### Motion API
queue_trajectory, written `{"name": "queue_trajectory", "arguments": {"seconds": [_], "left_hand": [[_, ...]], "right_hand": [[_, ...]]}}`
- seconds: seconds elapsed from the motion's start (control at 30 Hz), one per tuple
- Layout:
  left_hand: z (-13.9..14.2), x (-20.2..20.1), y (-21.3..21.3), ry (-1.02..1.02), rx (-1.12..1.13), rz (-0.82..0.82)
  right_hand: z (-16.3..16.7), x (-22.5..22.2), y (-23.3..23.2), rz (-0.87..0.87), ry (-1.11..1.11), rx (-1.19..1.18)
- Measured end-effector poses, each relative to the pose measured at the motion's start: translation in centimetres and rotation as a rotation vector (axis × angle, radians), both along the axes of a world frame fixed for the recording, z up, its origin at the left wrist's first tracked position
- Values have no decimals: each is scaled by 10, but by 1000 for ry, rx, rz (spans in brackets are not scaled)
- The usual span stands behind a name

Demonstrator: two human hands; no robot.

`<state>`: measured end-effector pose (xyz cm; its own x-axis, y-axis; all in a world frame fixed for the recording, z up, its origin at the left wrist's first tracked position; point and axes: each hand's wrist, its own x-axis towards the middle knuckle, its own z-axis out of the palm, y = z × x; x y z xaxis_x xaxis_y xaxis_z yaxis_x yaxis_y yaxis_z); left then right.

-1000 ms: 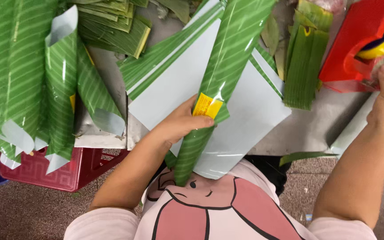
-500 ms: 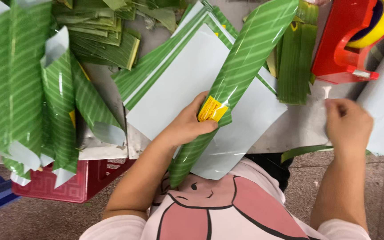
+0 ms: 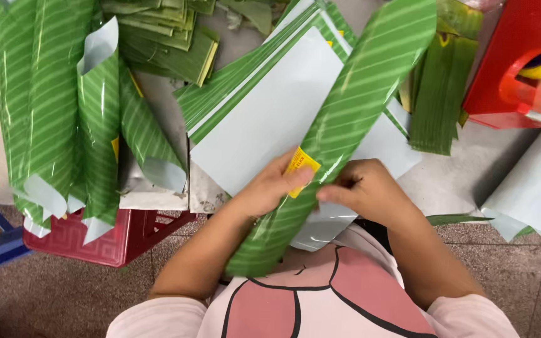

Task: The person folds banana leaves around a plastic-wrapped food item, then wraps the bundle in a green plastic sheet and secures it with tape from a desktop tape dispenser. They set the finished bundle aside and begin folding leaves for the next item.

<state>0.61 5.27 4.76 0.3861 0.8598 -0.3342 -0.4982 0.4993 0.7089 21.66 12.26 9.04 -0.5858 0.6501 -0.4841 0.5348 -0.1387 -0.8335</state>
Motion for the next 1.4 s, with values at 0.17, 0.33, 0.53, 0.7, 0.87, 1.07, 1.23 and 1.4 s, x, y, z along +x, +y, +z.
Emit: {"name": "queue_trajectory", "arguments": {"seconds": [0.17,0.33,0.53,0.7,0.87,1.07,1.23,1.4], "left_hand": [[4,0,-10,-653,-179,7],[27,-67,-14,732,153,390],[70,-177,-16,2120,-106,542],[35,-219,-4,2254,-62,331],[9,-211,-15,2359,22,360],[2,-88,-41,1639,906,-302],[-4,-25,-80,1119,1089,-301],[-13,-25,-77,1157,935,-194]], "right_hand": [[-14,8,14,26,306,-124],[-34,62,75,-181,-560,1026],[-91,99,117,-164,-1011,999],[-118,107,145,-104,-1146,782],[-123,114,171,-36,-1190,864],[-39,114,142,-146,-1141,858],[3,103,71,-371,-71,618],[-55,29,10,-614,100,-328]]}}
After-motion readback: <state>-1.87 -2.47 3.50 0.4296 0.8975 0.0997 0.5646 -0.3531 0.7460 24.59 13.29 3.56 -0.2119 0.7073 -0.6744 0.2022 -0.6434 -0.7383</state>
